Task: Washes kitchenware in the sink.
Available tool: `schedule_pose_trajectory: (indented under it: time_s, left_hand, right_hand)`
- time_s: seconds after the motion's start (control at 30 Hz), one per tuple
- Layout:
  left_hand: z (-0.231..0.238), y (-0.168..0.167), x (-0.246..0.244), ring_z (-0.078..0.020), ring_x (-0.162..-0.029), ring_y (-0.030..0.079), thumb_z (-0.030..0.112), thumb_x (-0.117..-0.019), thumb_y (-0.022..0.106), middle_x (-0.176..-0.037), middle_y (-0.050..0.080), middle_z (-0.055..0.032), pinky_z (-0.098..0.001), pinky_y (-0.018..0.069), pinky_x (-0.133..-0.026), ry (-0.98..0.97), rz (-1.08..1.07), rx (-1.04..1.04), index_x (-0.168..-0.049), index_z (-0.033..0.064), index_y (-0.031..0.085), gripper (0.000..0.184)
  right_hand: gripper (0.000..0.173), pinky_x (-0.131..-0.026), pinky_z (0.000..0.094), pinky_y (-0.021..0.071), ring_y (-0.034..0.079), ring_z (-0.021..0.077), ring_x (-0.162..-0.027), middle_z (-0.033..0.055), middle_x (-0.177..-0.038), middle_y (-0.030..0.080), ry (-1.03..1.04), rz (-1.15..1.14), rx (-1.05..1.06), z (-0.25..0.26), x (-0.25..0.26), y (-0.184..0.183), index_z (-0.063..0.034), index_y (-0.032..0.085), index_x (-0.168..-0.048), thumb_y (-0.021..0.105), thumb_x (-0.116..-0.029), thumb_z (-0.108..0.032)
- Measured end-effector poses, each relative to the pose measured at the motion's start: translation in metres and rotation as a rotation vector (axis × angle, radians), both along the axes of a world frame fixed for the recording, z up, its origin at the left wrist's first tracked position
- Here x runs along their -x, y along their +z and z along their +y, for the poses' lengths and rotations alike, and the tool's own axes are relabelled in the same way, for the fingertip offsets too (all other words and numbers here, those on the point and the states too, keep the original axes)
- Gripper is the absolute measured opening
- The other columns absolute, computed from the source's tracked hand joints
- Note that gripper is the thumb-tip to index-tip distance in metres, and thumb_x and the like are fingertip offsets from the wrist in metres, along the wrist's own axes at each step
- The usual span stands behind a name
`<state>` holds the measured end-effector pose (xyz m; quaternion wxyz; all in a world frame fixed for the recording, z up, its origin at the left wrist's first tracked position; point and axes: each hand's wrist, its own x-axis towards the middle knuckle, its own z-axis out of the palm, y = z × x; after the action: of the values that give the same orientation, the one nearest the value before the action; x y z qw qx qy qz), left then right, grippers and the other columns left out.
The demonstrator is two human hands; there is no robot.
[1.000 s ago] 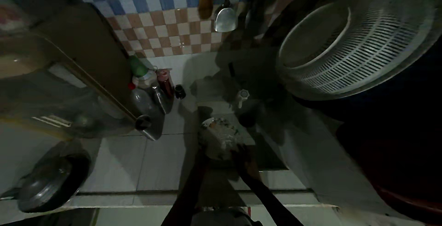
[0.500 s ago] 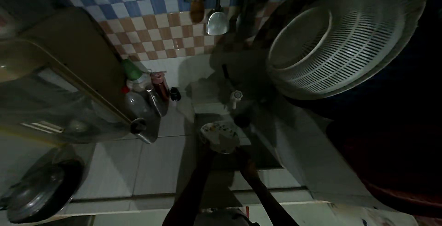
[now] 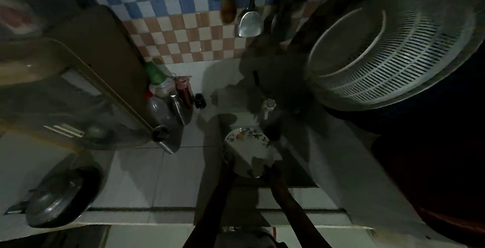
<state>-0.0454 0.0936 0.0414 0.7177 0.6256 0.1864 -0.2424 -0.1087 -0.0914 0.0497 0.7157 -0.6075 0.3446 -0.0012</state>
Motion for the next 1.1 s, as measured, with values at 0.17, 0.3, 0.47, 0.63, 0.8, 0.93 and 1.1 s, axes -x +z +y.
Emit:
schedule_pose_trajectory:
  time_s: [0.17,0.3,0.47,0.63,0.8,0.93,1.1]
  left_hand:
    - [0.014,0.006,0.006,-0.0227,-0.120,0.061,0.024,-0.1095,0.047,-0.139,0.057,-0.0179,-0.0391,0.0545,-0.099,-0.072,-0.146,0.029,-0.151,0.0036,0.040,0.047]
    - [0.020,-0.016,-0.005,-0.0255,-0.119,0.061,0.039,-0.1125,0.030,-0.136,0.060,-0.0178,-0.0438,0.0537,-0.098,0.026,-0.080,0.076,-0.147,0.0055,0.047,0.051]
    - [0.020,0.010,-0.012,-0.0260,-0.124,0.059,0.014,-0.1054,0.055,-0.138,0.058,-0.0222,-0.0380,0.0495,-0.106,-0.406,-0.232,-0.338,-0.145,-0.0037,0.047,0.044]
    - [-0.034,0.013,-0.047,-0.0184,-0.097,0.064,0.020,-0.1112,0.042,-0.120,0.064,-0.0153,-0.0319,0.0548,-0.086,-0.326,-0.150,-0.070,-0.139,0.0001,0.052,0.036]
    - [-0.094,0.014,-0.060,-0.0148,-0.084,0.063,0.051,-0.1101,0.017,-0.101,0.065,-0.0065,-0.0329,0.0546,-0.071,-0.091,0.098,0.477,-0.127,0.0129,0.055,0.057]
    - [-0.102,0.010,-0.063,-0.0174,-0.097,0.065,0.060,-0.1070,0.019,-0.117,0.066,-0.0054,-0.0366,0.0560,-0.078,-0.234,0.026,0.446,-0.136,0.0194,0.054,0.061]
    - [-0.082,0.035,-0.040,-0.0141,-0.083,0.068,0.051,-0.1097,0.025,-0.096,0.070,-0.0037,-0.0318,0.0589,-0.071,-0.192,0.064,0.614,-0.122,0.0160,0.059,0.050]
  right_hand:
    - [0.041,-0.074,0.0388,0.0616,0.069,0.0219,-0.084,0.0182,-0.108,0.066,-0.021,0.020,-0.055,-0.001,0.008,-0.002,0.0010,0.046,-0.144,0.053,-0.1074,-0.017]
    - [0.040,-0.070,0.0384,0.0604,0.068,0.0221,-0.081,0.0186,-0.107,0.065,-0.061,0.082,-0.096,-0.001,0.016,0.009,0.0000,0.048,-0.143,0.056,-0.1060,-0.015]
    - [0.019,-0.064,0.0305,0.0597,0.065,0.0146,-0.066,0.0077,-0.082,0.064,0.011,0.088,-0.272,-0.017,0.027,0.021,0.0027,0.056,-0.117,0.049,-0.1075,-0.013]
    - [0.028,-0.051,0.0136,0.0507,0.063,0.0035,-0.063,0.0058,-0.092,0.070,0.052,0.155,-0.604,-0.036,0.028,0.048,-0.0048,0.058,-0.114,0.035,-0.1116,-0.020]
    - [0.039,-0.053,0.0154,0.0551,0.071,0.0076,-0.073,0.0120,-0.114,0.071,0.061,0.048,-0.840,-0.054,0.035,0.049,-0.0049,0.057,-0.123,0.025,-0.1129,-0.025]
    - [0.038,-0.047,0.0124,0.0509,0.066,0.0039,-0.062,0.0117,-0.109,0.072,-0.025,0.031,-0.858,-0.052,0.038,0.053,-0.0044,0.057,-0.120,0.026,-0.1129,-0.026]
    - [0.023,-0.055,0.0189,0.0495,0.056,0.0051,-0.062,0.0028,-0.088,0.063,0.046,0.113,-0.242,-0.056,0.042,0.021,-0.0027,0.058,-0.119,0.042,-0.1103,-0.017]
